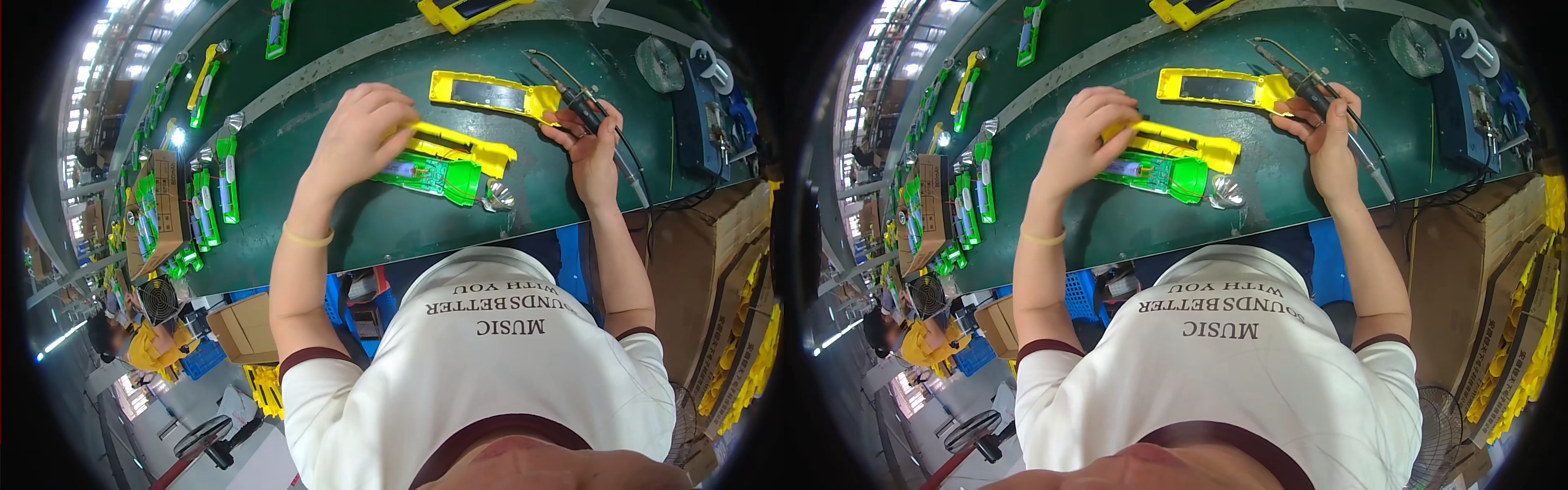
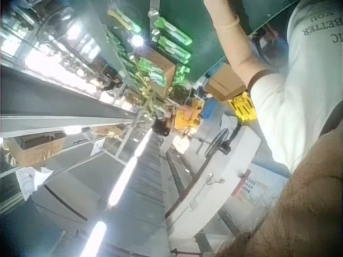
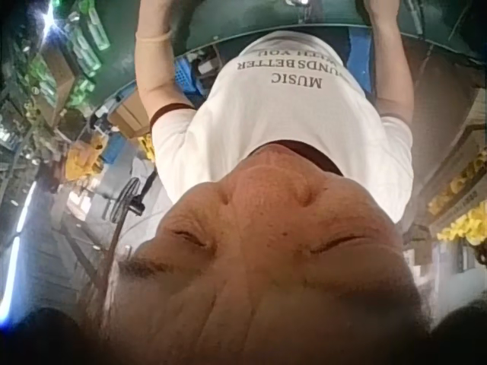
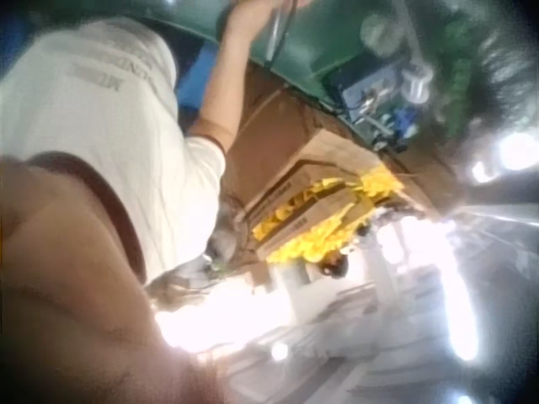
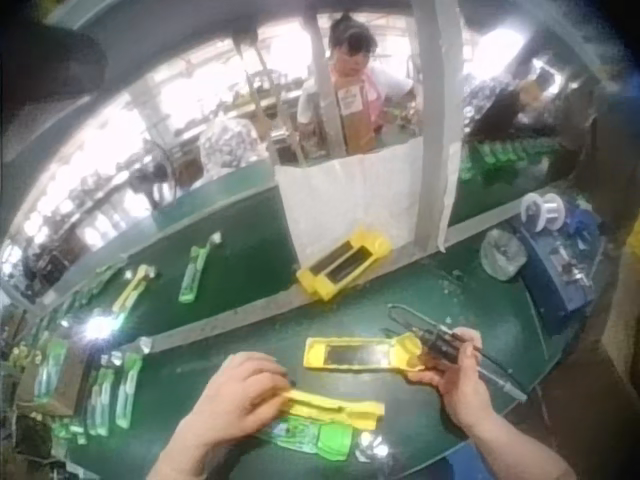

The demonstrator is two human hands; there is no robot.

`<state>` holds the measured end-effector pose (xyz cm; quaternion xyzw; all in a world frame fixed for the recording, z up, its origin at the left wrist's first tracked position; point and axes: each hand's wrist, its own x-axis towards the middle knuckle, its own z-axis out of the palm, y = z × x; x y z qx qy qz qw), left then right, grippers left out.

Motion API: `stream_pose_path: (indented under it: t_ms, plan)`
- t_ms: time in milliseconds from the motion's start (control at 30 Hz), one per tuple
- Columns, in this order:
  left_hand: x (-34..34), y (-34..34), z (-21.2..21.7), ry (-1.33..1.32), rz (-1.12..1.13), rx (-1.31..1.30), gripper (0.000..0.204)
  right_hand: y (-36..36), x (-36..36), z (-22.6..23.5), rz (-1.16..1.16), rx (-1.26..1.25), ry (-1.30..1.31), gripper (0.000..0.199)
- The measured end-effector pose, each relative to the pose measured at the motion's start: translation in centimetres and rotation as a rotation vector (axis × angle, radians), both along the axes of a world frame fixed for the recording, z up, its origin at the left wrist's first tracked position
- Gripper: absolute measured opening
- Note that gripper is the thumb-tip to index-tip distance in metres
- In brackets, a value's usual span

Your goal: Soldering wires and components onto a circuit board for flashlights on an assembly line.

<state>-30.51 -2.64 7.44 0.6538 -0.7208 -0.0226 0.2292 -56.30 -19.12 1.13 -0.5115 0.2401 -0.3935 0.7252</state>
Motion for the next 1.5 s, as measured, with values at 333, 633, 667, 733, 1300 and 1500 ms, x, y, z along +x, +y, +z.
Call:
stream_pose_path:
  t_ms: [333, 633, 667, 733, 1300, 1500]
  plan:
    - [1.8, 4.7, -2.0, 0.406, 0.061, 0.039, 0.043, 0.6, 0.1, -0.8, -0.012, -0.01, -0.027, 0.044]
    - [18.4, -10.2, -4.5, 0.149, 0.699, -0.187, 0.054, 1.2, 0.7, -0.1, 0.006, -0.122, 0.036, 0.055]
    - [18.8, -11.4, -4.6, 0.127, 0.729, -0.205, 0.055, 1.3, 0.7, -0.1, 0.004, -0.121, 0.035, 0.056]
    - [20.4, -12.7, -4.3, 0.043, 0.713, -0.398, 0.056, 1.4, 0.9, 0.1, 0.01, -0.103, 0.036, 0.058]
    - [8.6, 7.1, -4.2, 0.825, 0.449, -0.077, 0.057, -0.2, 1.9, 0.3, 0.069, -0.063, 0.015, 0.046]
    - [-0.8, 5.8, -2.2, 0.022, 0.27, -0.144, 0.049, -0.2, 6.1, 0.7, 0.225, -0.097, 0.109, 0.041]
